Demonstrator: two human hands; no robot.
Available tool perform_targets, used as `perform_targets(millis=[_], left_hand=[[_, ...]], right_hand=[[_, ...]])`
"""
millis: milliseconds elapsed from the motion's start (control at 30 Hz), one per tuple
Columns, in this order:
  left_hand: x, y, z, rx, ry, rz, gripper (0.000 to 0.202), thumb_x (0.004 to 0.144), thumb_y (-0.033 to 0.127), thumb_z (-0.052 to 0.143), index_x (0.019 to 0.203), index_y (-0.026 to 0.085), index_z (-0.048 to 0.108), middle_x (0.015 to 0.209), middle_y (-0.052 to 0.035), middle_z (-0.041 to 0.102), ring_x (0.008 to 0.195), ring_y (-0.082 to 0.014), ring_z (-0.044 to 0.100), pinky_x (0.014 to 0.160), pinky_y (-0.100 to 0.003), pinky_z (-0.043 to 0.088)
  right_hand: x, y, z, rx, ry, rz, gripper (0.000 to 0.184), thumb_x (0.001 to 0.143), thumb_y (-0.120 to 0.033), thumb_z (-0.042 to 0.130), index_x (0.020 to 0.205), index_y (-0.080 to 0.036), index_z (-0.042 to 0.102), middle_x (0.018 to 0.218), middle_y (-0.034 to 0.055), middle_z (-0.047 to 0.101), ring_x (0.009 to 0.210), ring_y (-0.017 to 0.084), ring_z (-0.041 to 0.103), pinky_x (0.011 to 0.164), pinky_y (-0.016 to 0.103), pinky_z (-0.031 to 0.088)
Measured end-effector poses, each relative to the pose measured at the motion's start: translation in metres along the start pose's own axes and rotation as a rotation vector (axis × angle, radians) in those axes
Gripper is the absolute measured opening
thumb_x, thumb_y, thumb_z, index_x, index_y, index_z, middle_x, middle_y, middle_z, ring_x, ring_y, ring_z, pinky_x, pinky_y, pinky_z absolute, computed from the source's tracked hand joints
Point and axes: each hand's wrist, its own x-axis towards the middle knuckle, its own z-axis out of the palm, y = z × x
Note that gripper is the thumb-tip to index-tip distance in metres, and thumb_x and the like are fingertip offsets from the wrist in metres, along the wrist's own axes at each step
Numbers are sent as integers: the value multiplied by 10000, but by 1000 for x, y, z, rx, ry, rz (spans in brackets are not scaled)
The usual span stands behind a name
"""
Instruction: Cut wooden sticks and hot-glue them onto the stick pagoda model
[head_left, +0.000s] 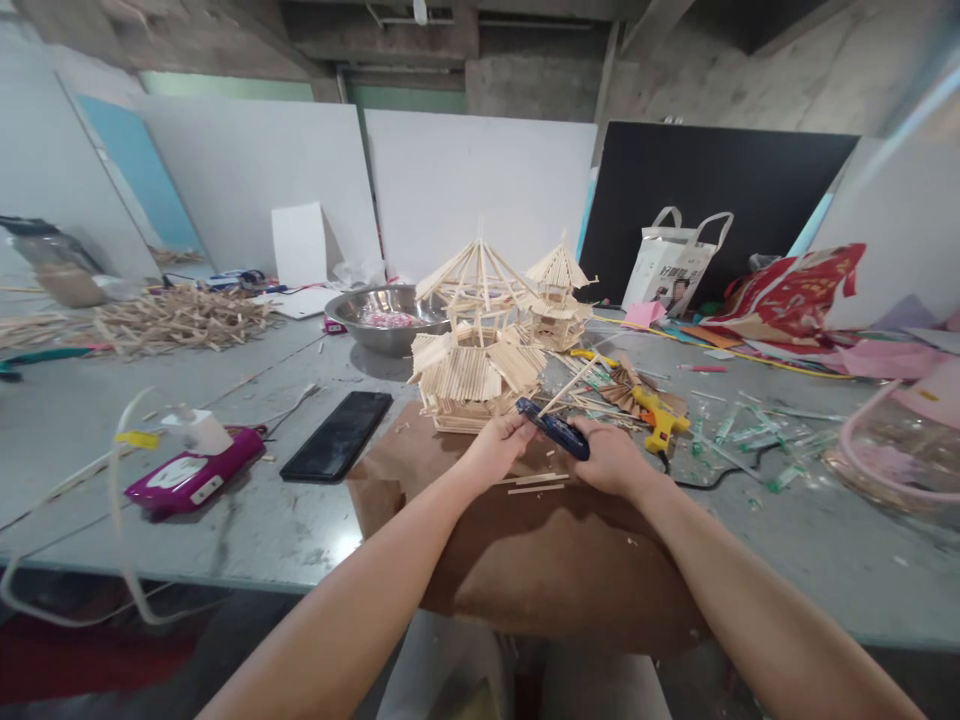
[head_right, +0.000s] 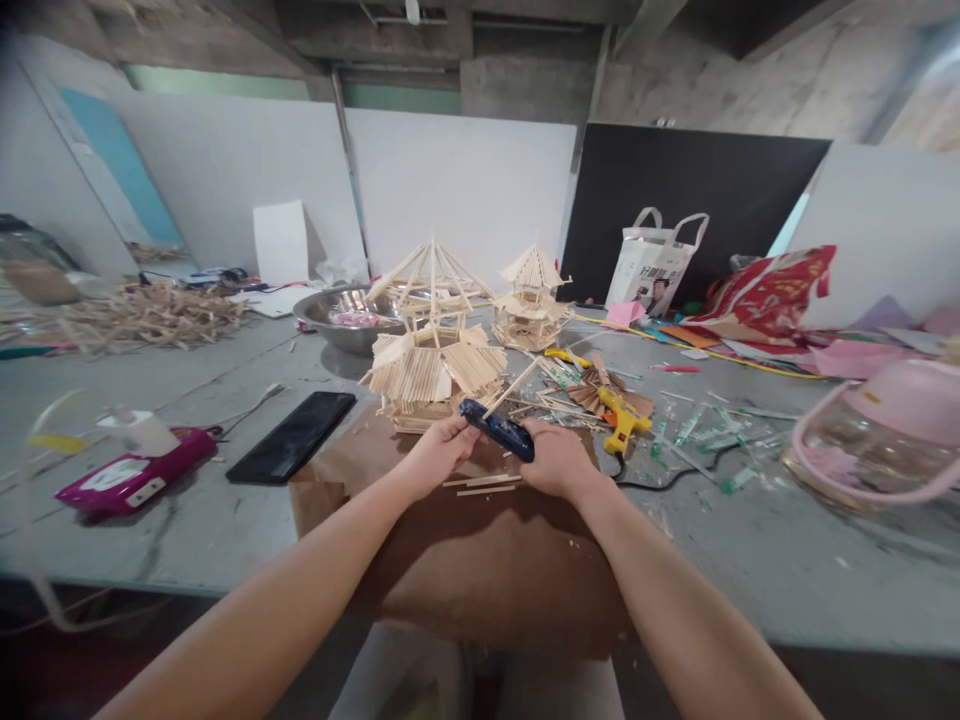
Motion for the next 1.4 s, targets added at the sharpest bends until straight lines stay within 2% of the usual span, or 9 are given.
perform_targets(millis=[133, 267, 400, 700, 900, 1067, 1167, 1267, 1400], left_hand=[[-2, -4, 2, 392, 213, 157, 164, 728, 303, 457, 738, 184, 569, 590, -1, 503, 551, -115, 419, 519, -199, 292], [-3, -5, 2, 501, 211, 163, 227, 764, 308, 386, 741, 178, 571, 561, 4, 474, 536, -114, 404, 528, -209, 284], [0, -3, 3, 323, 82, 197, 244, 759, 307, 390, 659, 151, 548, 543, 12, 447, 546, -100, 396, 517, -195, 290], [-1, -1, 0, -219, -143, -167, 320, 668, 458, 504, 644, 139, 504, 354, 93, 261, 299, -19, 144, 319, -175, 104], [-3, 3, -4, -304, -221, -257, 331, 646, 463, 531, 639, 135, 490, 359, 105, 246, 301, -7, 100, 317, -161, 75], [0, -1, -1, -49, -50, -103, 315, 716, 441, 440, 633, 142, 494, 392, 81, 284, 330, -30, 200, 355, -173, 168], [1, -4, 0, 242, 79, 120, 262, 747, 365, 413, 687, 145, 542, 519, 24, 460, 491, -81, 413, 497, -195, 313], [0, -5, 0, 460, 178, 204, 254, 767, 330, 383, 788, 157, 568, 664, -10, 547, 630, -129, 481, 595, -225, 343], [-1, -3, 1, 436, 153, 225, 276, 780, 315, 362, 749, 140, 573, 639, -7, 534, 623, -121, 467, 596, -220, 342]], right_hand=[[1, -3, 4, -22, 18, 23, 338, 655, -331, 462, 962, -194, 495, 873, 77, 614, 792, 231, 561, 686, 306, 381], [0, -4, 3, 43, 13, 36, 375, 644, -312, 482, 1003, -202, 469, 904, 67, 605, 823, 220, 552, 700, 295, 382], [-1, 0, 2, 127, 6, 13, 413, 621, -252, 499, 1030, -225, 450, 923, 42, 592, 824, 194, 544, 721, 280, 382], [-2, 4, 0, 238, 31, -62, 491, 594, -233, 530, 1076, -220, 435, 1008, 39, 557, 884, 176, 517, 762, 272, 373], [-2, 4, 1, 168, 2, -36, 473, 579, -217, 534, 1046, -221, 461, 960, 41, 586, 860, 188, 535, 735, 270, 377], [0, 2, 2, 26, -5, -6, 380, 608, -249, 499, 984, -192, 494, 909, 66, 609, 824, 216, 554, 711, 284, 375], [2, -1, 4, -13, 14, 13, 314, 644, -319, 476, 933, -201, 503, 846, 60, 621, 770, 216, 567, 671, 284, 377], [2, -3, 7, -8, 36, 34, 326, 657, -344, 467, 950, -202, 494, 857, 62, 619, 775, 215, 566, 676, 286, 375], [1, -2, 7, 38, 34, 34, 372, 643, -314, 485, 997, -201, 479, 911, 67, 607, 831, 217, 550, 705, 291, 377]])
